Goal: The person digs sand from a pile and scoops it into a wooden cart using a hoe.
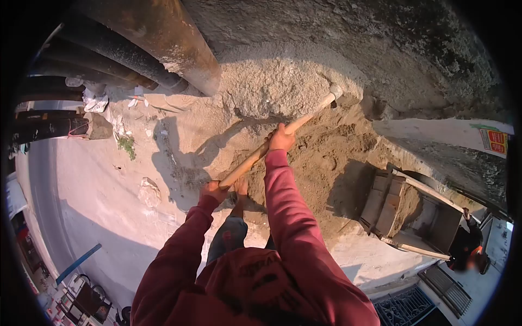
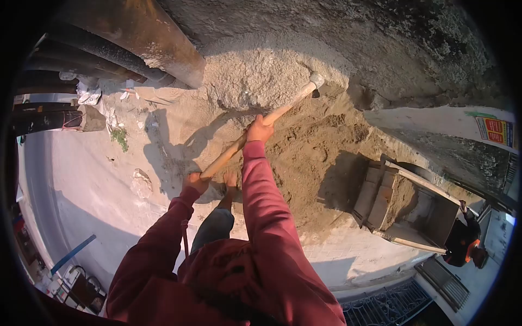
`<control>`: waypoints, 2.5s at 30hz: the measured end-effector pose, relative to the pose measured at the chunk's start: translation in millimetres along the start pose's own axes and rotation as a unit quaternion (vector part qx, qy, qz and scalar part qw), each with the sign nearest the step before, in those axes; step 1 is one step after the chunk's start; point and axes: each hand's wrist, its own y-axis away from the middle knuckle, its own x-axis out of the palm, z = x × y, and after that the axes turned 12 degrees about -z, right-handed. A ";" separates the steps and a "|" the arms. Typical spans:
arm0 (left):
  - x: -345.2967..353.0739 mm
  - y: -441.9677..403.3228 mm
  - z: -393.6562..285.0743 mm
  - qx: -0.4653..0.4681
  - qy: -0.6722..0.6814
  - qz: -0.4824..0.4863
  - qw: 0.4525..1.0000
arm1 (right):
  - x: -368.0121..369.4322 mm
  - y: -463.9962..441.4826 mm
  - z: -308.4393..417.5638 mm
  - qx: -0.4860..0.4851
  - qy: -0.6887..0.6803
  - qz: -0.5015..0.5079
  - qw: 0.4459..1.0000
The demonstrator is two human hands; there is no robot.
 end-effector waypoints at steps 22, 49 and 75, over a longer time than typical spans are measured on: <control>77.2 51.3 -89.6 0.054 0.173 0.065 0.981 | -92.5 62.4 174.2 -0.080 -0.045 0.028 0.995; 199.7 82.6 -94.1 -0.079 0.226 0.073 0.968 | -83.7 0.7 65.6 -0.092 0.133 0.023 0.987; 245.0 26.3 -106.7 -0.178 0.166 0.093 0.966 | -35.8 -136.8 -57.1 -0.014 0.267 0.037 0.963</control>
